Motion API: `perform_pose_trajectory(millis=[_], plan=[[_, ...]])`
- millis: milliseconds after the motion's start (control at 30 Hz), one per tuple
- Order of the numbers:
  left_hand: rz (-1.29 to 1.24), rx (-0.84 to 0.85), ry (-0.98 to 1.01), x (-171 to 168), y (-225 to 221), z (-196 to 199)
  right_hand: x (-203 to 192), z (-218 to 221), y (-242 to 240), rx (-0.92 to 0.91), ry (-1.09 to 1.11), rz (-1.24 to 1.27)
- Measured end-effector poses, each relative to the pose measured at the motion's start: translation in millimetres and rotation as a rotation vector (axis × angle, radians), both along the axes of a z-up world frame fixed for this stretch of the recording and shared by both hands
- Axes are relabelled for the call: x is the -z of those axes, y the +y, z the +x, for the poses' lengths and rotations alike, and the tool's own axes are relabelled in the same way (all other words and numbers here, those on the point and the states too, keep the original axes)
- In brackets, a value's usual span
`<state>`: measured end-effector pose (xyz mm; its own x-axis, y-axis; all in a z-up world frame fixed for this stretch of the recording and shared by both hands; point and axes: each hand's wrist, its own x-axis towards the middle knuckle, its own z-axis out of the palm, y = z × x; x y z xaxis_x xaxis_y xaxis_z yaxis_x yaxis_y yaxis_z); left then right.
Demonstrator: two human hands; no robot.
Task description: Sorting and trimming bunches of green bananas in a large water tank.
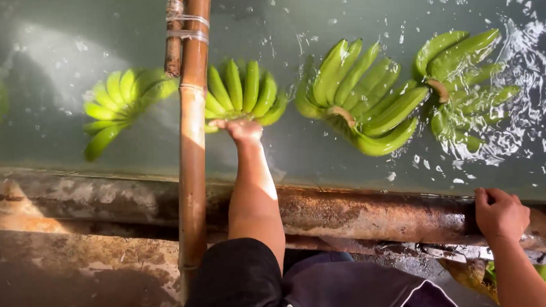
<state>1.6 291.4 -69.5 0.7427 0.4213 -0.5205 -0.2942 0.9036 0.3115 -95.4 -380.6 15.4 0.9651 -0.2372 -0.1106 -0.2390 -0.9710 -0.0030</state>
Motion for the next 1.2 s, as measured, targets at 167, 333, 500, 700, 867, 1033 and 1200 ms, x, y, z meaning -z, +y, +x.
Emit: perform_pose_trajectory(millis=[167,333,500,700,867,1033,1200], plan=[[-0.019,-0.187,0.465,18,11,1,-1,1,0,0.011,0.018,0.004],[0.098,-0.056,0.412,57,20,-18,-3,2,0,-0.002,0.014,0.017],[0.272,0.177,0.255,54,25,-16,-1,1,0,-0.027,-0.007,0.012],[0.591,0.405,0.295,13,25,5,2,1,-3,-0.024,0.000,0.022],[1.051,0.565,0.371,-60,-11,22,-2,4,1,-0.014,0.008,0.049],[1.718,0.604,0.545,-91,-79,15,2,2,-2,-0.040,-0.014,0.043],[2.253,0.395,0.360,-78,-95,-5,-3,3,3,-0.008,-0.010,0.057]])
